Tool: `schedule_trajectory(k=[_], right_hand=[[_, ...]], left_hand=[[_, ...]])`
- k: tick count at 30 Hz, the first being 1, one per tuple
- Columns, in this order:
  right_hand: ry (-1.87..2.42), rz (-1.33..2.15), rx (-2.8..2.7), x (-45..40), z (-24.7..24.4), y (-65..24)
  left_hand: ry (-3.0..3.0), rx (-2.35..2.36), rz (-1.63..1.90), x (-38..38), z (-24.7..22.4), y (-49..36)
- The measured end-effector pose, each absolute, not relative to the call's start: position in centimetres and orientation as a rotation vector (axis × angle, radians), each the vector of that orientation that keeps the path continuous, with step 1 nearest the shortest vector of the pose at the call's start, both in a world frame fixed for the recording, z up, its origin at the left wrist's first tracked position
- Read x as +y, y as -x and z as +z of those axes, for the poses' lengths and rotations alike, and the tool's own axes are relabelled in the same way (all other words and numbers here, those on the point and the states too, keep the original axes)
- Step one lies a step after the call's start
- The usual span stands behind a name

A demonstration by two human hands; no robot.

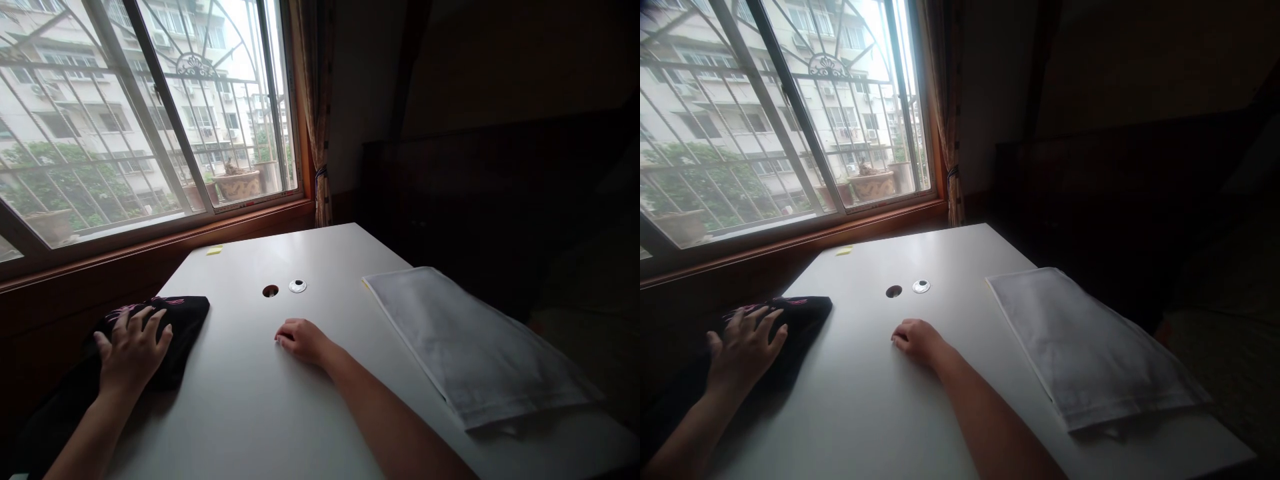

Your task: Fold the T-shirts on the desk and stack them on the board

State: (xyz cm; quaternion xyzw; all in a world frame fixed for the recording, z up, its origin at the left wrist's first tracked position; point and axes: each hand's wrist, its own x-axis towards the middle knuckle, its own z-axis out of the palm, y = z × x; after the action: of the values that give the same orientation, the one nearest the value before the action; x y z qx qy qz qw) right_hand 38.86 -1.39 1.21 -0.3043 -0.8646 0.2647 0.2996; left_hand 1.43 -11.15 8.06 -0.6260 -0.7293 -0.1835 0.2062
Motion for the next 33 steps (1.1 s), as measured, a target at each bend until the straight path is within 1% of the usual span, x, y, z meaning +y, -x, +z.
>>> schedule_trajectory(k=[3,5,9,14,20,33], right_hand=[[0.809,0.699,-2.296,-1.4,1.2,-38.9],[0.807,0.698,-2.298,-1.5,1.3,-38.9],[0.807,0.687,-2.306,-1.5,1.4,-38.8],[0.818,0.682,-2.310,-1.6,1.4,-38.8],[0.828,0.682,-2.304,-1.6,1.5,-38.7],[0.862,0.645,-2.289,-1.9,1.7,-38.5]], left_hand=[[1.853,-1.709,-0.625,-10.2,7.3,-3.9],[2.001,-1.599,-0.661,-9.5,6.2,-5.5],[2.206,-1.548,-0.673,-8.9,3.1,-8.0],[2.471,-1.533,-0.545,-8.7,0.3,-8.3],[2.530,-1.636,-0.475,-8.8,-0.3,-7.3],[2.550,-1.682,-0.492,-9.1,0.0,-7.5]])
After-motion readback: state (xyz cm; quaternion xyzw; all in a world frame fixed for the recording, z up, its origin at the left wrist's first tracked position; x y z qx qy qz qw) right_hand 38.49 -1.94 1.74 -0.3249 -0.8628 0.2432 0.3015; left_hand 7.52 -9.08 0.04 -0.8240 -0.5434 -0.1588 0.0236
